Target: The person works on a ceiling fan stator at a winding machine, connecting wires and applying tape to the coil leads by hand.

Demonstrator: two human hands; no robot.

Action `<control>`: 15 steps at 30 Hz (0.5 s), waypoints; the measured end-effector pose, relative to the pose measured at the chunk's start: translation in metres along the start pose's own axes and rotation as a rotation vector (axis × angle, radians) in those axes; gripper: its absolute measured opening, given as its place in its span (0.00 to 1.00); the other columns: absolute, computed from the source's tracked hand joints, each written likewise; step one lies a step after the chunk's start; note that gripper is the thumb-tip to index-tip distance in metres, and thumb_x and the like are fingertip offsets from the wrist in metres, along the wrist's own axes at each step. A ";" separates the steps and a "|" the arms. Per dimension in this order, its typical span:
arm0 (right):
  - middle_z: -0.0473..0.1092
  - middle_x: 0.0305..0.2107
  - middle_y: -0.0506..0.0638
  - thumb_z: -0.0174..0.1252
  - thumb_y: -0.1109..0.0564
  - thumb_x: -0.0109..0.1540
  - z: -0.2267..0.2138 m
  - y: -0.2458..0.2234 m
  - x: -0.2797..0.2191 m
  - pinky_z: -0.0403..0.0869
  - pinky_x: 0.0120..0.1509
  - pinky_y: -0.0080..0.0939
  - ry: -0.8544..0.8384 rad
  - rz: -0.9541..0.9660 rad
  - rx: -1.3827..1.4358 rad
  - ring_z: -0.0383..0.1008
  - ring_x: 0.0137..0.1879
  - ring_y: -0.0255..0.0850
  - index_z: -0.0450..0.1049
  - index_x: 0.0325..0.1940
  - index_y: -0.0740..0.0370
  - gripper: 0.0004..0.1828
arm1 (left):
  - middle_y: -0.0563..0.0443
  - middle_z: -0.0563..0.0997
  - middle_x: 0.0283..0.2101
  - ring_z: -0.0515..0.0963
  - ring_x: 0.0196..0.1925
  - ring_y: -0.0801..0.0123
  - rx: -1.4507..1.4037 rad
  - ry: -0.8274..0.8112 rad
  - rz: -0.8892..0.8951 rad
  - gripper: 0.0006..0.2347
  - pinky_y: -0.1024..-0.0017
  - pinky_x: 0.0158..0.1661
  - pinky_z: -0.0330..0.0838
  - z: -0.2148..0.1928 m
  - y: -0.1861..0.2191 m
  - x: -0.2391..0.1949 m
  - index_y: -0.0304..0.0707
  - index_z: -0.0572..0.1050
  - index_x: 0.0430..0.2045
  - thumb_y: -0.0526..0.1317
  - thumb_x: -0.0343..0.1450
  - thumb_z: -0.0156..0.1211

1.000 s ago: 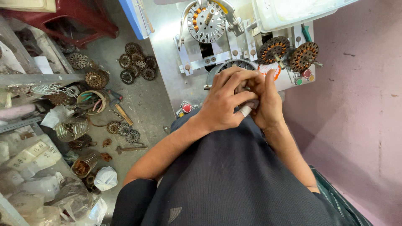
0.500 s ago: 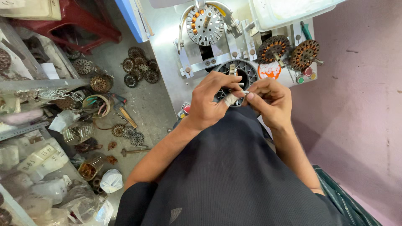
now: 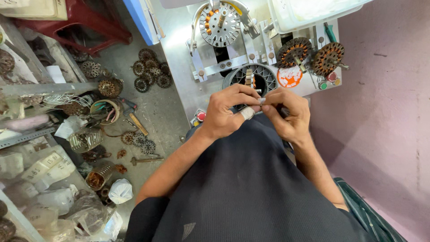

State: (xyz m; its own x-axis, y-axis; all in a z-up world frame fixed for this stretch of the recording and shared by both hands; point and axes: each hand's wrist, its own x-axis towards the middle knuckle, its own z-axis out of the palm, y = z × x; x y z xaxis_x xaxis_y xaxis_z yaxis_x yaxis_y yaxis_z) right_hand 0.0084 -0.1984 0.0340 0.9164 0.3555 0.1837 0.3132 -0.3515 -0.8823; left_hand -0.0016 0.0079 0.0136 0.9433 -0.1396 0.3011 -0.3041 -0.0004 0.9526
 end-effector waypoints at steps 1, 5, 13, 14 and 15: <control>0.75 0.34 0.50 0.64 0.68 0.62 0.000 -0.002 0.002 0.68 0.39 0.30 -0.019 -0.004 -0.003 0.71 0.34 0.31 0.74 0.40 0.65 0.06 | 0.49 0.83 0.43 0.85 0.45 0.63 -0.004 0.007 0.018 0.08 0.70 0.47 0.79 0.001 0.000 -0.002 0.37 0.80 0.37 0.28 0.67 0.68; 0.76 0.31 0.48 0.69 0.66 0.58 0.002 -0.006 0.007 0.66 0.33 0.32 0.012 0.122 -0.089 0.69 0.28 0.31 0.77 0.41 0.66 0.10 | 0.50 0.83 0.43 0.85 0.45 0.63 0.117 -0.001 0.049 0.08 0.71 0.46 0.80 -0.002 -0.005 -0.005 0.37 0.79 0.35 0.27 0.67 0.67; 0.73 0.29 0.49 0.68 0.67 0.60 0.011 0.020 0.022 0.64 0.34 0.33 0.065 0.164 -0.223 0.63 0.27 0.33 0.79 0.47 0.65 0.12 | 0.40 0.72 0.65 0.74 0.65 0.50 0.364 -0.016 0.060 0.37 0.56 0.63 0.68 -0.001 -0.031 0.005 0.39 0.69 0.62 0.45 0.58 0.81; 0.73 0.29 0.49 0.68 0.67 0.60 0.013 0.025 0.025 0.64 0.33 0.33 0.077 0.176 -0.217 0.62 0.27 0.33 0.79 0.48 0.65 0.12 | 0.39 0.69 0.67 0.71 0.67 0.48 0.304 -0.066 -0.053 0.43 0.56 0.63 0.66 0.000 -0.036 0.007 0.40 0.64 0.65 0.47 0.55 0.82; 0.73 0.29 0.48 0.68 0.67 0.61 0.016 0.030 0.028 0.65 0.34 0.33 0.079 0.189 -0.187 0.64 0.28 0.32 0.78 0.47 0.64 0.11 | 0.38 0.65 0.68 0.68 0.69 0.47 0.244 -0.116 -0.165 0.49 0.57 0.64 0.65 0.001 -0.041 0.008 0.41 0.58 0.68 0.49 0.52 0.83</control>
State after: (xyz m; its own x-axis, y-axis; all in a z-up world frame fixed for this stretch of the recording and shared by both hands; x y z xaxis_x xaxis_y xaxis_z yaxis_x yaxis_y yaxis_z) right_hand 0.0392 -0.1856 0.0052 0.9773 0.2024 0.0630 0.1686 -0.5618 -0.8099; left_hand 0.0185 0.0056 -0.0228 0.9655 -0.2296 0.1227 -0.1839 -0.2681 0.9457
